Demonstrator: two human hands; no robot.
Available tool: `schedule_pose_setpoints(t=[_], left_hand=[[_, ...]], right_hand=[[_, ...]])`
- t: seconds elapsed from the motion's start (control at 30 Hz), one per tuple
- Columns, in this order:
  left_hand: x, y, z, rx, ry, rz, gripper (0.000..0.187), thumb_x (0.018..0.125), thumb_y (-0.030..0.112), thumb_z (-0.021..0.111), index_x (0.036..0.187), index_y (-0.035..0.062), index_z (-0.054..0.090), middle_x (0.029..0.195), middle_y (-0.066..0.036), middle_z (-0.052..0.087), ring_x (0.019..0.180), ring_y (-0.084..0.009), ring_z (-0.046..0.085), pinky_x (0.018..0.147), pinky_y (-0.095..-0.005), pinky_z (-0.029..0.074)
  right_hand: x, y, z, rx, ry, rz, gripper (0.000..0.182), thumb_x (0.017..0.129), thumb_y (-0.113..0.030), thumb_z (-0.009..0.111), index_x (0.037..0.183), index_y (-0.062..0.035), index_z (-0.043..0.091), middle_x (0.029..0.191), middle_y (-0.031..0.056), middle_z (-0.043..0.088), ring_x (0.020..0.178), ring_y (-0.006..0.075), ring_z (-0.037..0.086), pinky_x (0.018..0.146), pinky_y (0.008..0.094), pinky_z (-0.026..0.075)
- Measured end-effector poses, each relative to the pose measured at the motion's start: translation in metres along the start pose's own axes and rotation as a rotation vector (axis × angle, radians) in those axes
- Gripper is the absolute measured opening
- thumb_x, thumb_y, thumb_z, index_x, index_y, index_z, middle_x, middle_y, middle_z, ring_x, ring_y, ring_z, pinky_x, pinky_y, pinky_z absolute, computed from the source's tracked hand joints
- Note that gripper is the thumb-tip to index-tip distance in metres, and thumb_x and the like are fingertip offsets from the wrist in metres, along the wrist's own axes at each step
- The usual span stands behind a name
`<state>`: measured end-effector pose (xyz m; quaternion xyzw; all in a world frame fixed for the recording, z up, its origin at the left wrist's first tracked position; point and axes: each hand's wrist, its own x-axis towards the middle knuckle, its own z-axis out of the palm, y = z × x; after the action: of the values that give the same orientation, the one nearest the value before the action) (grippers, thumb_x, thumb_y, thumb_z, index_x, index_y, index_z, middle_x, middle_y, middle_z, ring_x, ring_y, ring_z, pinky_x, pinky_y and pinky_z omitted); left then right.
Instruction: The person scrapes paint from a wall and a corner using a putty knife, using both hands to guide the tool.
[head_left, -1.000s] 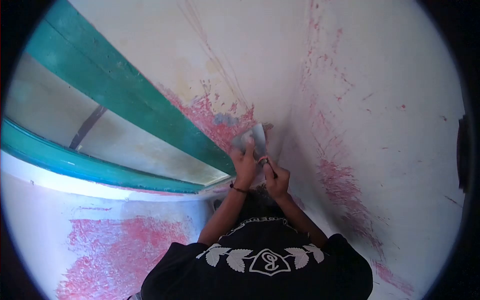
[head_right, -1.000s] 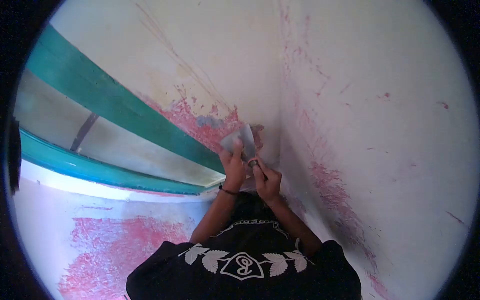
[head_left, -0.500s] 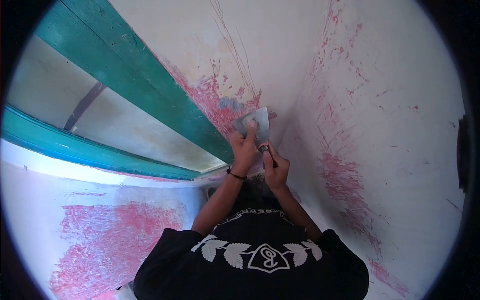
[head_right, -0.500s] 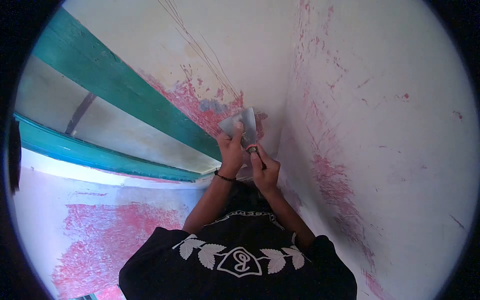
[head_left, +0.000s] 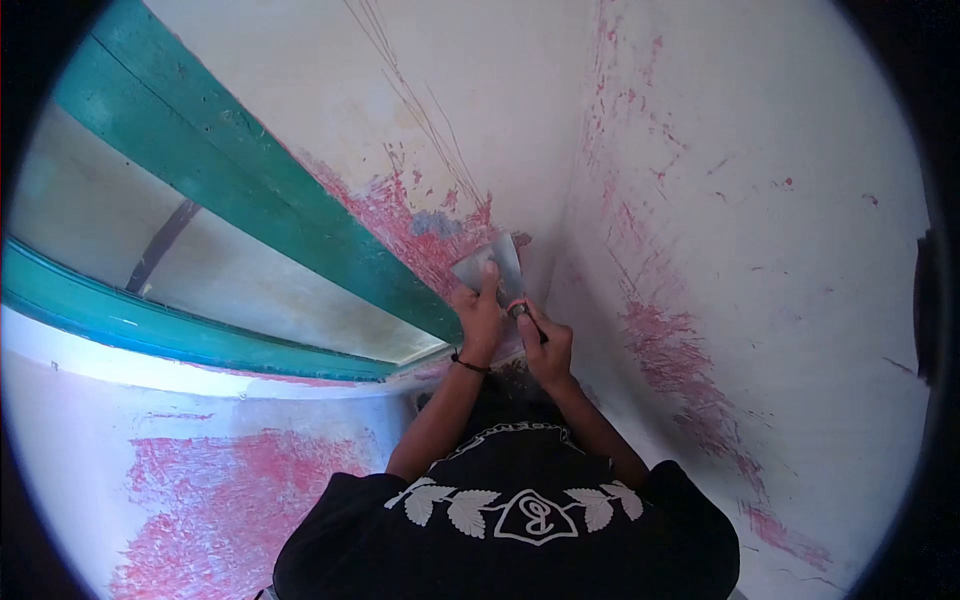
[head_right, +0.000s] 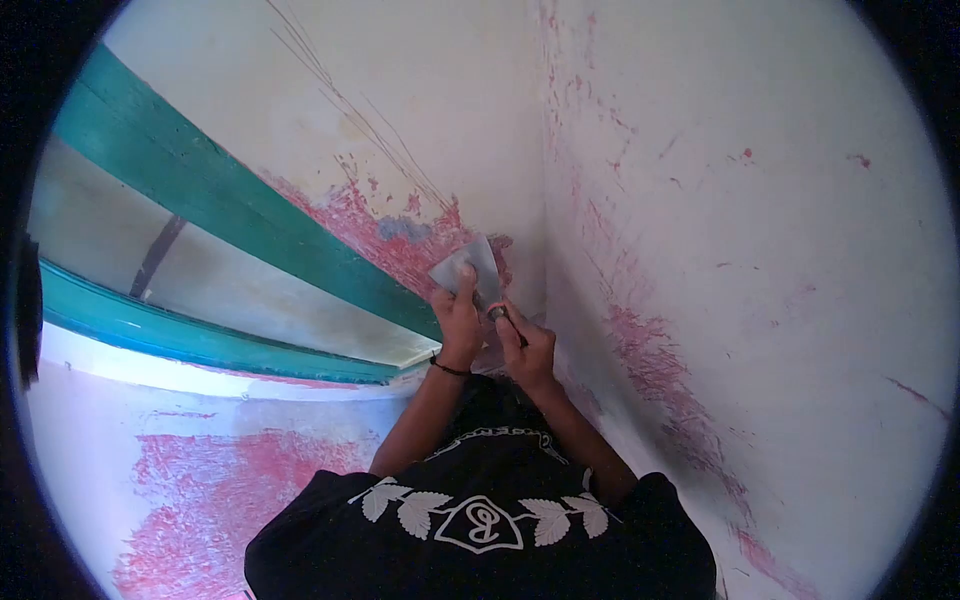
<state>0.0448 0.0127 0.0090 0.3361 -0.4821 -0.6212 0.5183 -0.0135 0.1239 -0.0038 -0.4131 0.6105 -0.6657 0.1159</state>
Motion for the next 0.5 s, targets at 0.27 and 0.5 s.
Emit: schedule_pose_setpoints(t=[0.27,0.5], left_hand=[[0.004,0.003,-0.003,0.074,0.003,0.045,0.028,0.099,0.028,0.065,0.085,0.0036,0.069,0.077,0.004,0.061,0.069,-0.0045,0.051,0.056,-0.0252,0.042],[-0.005,0.024,0.006,0.063,0.014,0.002,0.021,0.098,0.023,0.067,0.092,0.0027,0.068,0.087,0.003,0.062,0.076,-0.0054,0.053,0.066,-0.025,0.043]], right_hand=[[0.003,-0.005,-0.001,-0.01,-0.012,0.034,0.034,0.095,-0.012,0.063,0.124,0.0059,0.065,0.089,0.0174,0.074,0.076,0.0108,0.067,0.069,0.0278,0.052],[-0.001,0.01,0.003,0.014,0.015,-0.024,0.035,0.094,-0.015,0.064,0.124,0.0029,0.066,0.076,0.018,0.068,0.064,0.013,0.063,0.062,0.0315,0.052]])
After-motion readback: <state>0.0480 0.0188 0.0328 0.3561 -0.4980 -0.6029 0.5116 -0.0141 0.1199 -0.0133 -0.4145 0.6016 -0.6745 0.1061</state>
